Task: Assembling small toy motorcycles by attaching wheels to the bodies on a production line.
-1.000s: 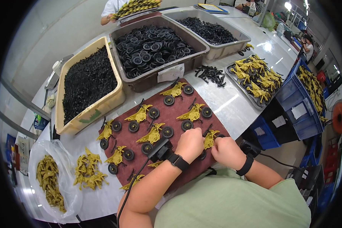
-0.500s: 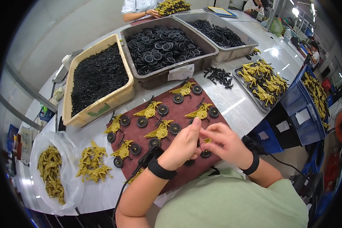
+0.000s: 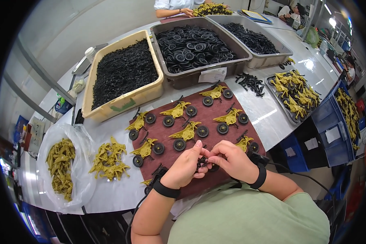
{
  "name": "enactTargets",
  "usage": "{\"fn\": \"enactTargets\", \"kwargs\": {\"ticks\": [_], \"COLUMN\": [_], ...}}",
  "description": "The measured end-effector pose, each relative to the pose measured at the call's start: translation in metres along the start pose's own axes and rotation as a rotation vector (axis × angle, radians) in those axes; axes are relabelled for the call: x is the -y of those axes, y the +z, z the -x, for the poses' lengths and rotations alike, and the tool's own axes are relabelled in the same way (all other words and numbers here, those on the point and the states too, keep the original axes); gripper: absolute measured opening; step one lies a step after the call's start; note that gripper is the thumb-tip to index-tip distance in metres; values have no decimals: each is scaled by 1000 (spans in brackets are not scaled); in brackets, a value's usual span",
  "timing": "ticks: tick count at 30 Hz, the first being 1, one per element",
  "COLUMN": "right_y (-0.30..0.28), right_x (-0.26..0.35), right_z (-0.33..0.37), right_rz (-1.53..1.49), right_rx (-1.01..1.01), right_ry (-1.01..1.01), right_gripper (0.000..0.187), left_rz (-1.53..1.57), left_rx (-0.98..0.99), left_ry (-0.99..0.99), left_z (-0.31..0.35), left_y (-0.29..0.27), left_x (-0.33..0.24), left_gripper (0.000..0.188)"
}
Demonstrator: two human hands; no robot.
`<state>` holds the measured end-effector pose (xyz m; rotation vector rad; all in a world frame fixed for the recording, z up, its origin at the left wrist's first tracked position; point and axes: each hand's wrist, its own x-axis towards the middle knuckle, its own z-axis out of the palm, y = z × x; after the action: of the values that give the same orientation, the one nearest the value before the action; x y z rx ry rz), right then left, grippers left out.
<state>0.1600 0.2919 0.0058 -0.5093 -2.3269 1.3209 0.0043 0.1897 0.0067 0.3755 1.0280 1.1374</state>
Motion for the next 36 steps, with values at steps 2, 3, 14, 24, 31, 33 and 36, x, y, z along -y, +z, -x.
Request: {"fn": "enactTargets", "kwargs": {"ticks": [2, 3, 14, 24, 31, 33, 36], "right_y": [-1, -2, 0, 14, 32, 36, 39], "right_x": [8, 11, 5, -1, 1, 1, 2], "right_z": [-1, -1, 1, 13, 18, 19, 18], "right_rz": [-30, -54, -283, 315, 523, 554, 609], "right_rx": [-2, -13, -49, 173, 201, 207, 221], "right_ry": [25, 57, 149, -155, -194, -160, -119], "right_gripper": [12, 13, 12, 12, 13, 13, 12], "left_rz": [10, 11, -298, -1432, -1464, -1424, -1394], "left_rx": [41, 40, -18, -505, -522, -520, -517], "left_ry": [-15, -12, 170, 453, 399, 441, 479], "left_z": [4, 5, 9, 8, 10, 6, 2], "left_y": [-1, 0, -2, -22, -25, -27, -29], "left_x": [1, 1, 1, 5, 12, 16, 20], "left_gripper": [50, 50, 34, 15, 14, 14, 14]}}
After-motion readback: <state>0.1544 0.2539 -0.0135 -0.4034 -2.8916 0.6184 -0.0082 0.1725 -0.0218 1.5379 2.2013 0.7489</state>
